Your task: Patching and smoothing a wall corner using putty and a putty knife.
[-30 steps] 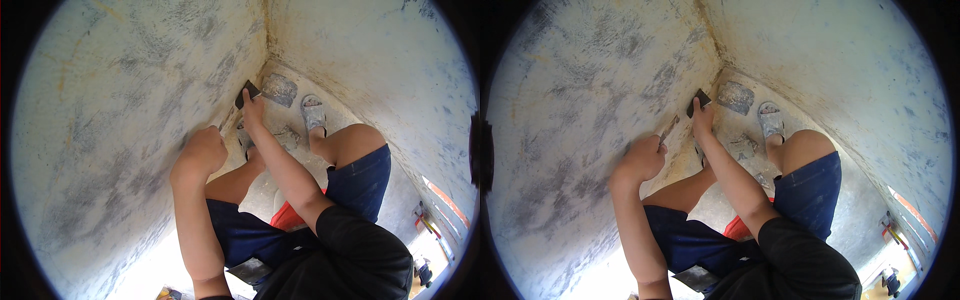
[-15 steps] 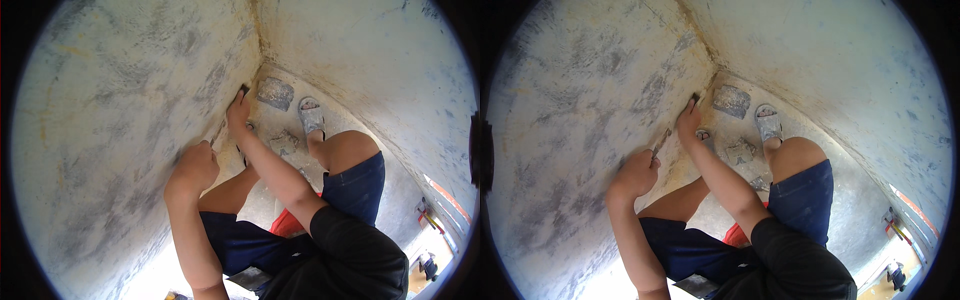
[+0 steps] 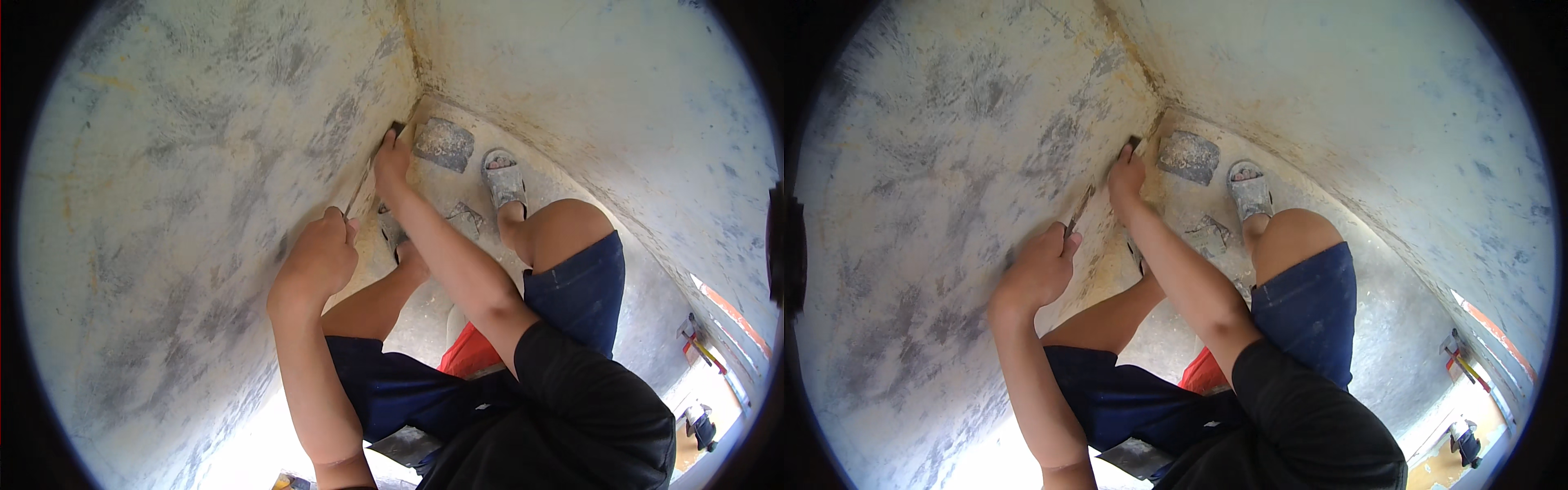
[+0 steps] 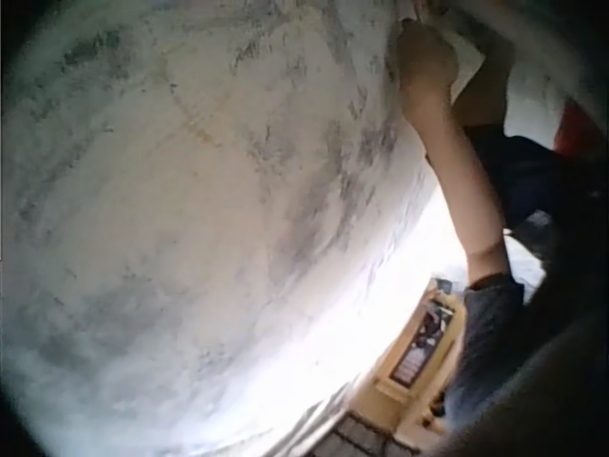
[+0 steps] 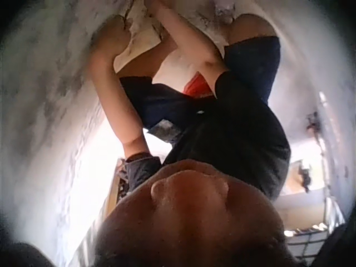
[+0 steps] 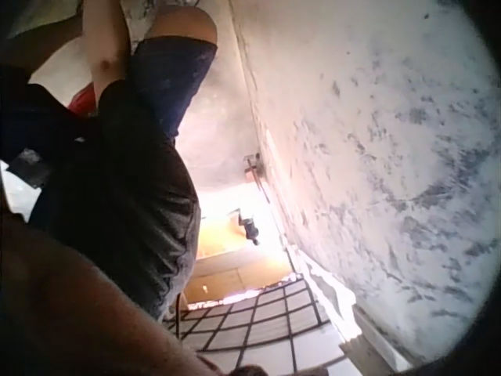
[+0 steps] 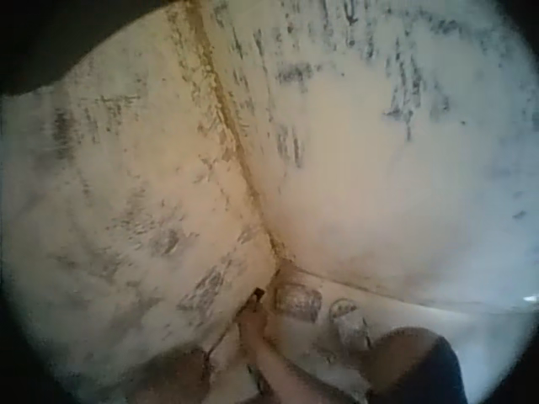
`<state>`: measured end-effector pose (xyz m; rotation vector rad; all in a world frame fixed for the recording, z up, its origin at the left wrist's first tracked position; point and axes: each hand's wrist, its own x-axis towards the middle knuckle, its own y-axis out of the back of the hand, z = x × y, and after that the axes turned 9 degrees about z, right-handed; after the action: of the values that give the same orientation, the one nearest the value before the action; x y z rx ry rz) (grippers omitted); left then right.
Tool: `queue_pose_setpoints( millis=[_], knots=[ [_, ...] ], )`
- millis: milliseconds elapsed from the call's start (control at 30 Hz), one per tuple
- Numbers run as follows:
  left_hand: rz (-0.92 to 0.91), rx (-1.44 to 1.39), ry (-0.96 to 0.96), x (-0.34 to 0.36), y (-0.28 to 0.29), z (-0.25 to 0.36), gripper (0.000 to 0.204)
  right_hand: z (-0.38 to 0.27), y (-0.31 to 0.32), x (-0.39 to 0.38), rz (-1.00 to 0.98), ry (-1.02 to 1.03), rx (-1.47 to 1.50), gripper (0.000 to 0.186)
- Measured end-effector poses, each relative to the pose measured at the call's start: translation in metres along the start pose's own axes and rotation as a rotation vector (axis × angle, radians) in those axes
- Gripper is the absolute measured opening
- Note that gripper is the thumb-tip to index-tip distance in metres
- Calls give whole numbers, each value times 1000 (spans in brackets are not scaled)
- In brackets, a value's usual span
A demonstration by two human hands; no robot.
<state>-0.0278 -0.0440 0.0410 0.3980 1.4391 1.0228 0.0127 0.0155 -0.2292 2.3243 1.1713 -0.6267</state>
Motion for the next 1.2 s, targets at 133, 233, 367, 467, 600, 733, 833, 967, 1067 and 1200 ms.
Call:
queue_pose_setpoints(
  millis=[133, 233, 367, 467, 600, 733, 833, 967, 1067, 1200],
  knots=[
    [139, -62, -102, 4, -4, -17, 29, 9, 4, -59, -90, 149, -62, 48],
    [171, -175, -124, 9, 0, -7, 29, -13, -2, -2, -29, 27, 9, 48],
    [260, -158, -235, 17, -7, 2, 28, 2, 3, 16, -138, -35, 59, 48],
    [229, -109, -130, 7, 5, -8, 28, -3, 8, -63, -176, 74, -59, 49],
    [273, -171, -197, 12, -4, 4, 28, 2, 0, 1, -17, 5, 12, 49],
    [282, -116, -150, 16, -7, 1, 29, 20, 2, -40, -132, 51, 123, 49],
    [310, -127, -174, 16, -1, -2, 28, 0, -7, -35, -76, 54, 88, 51],
    [285, -155, -199, 18, -4, 12, 26, -6, -5, 25, 0, -152, 196, 52],
    [266, -68, -145, 16, -3, -7, 26, 11, 11, -64, -171, 130, -145, 52],
    [243, -103, -169, 16, 2, 3, 26, -11, -1, -32, -29, 89, -35, 53]
  ],
)
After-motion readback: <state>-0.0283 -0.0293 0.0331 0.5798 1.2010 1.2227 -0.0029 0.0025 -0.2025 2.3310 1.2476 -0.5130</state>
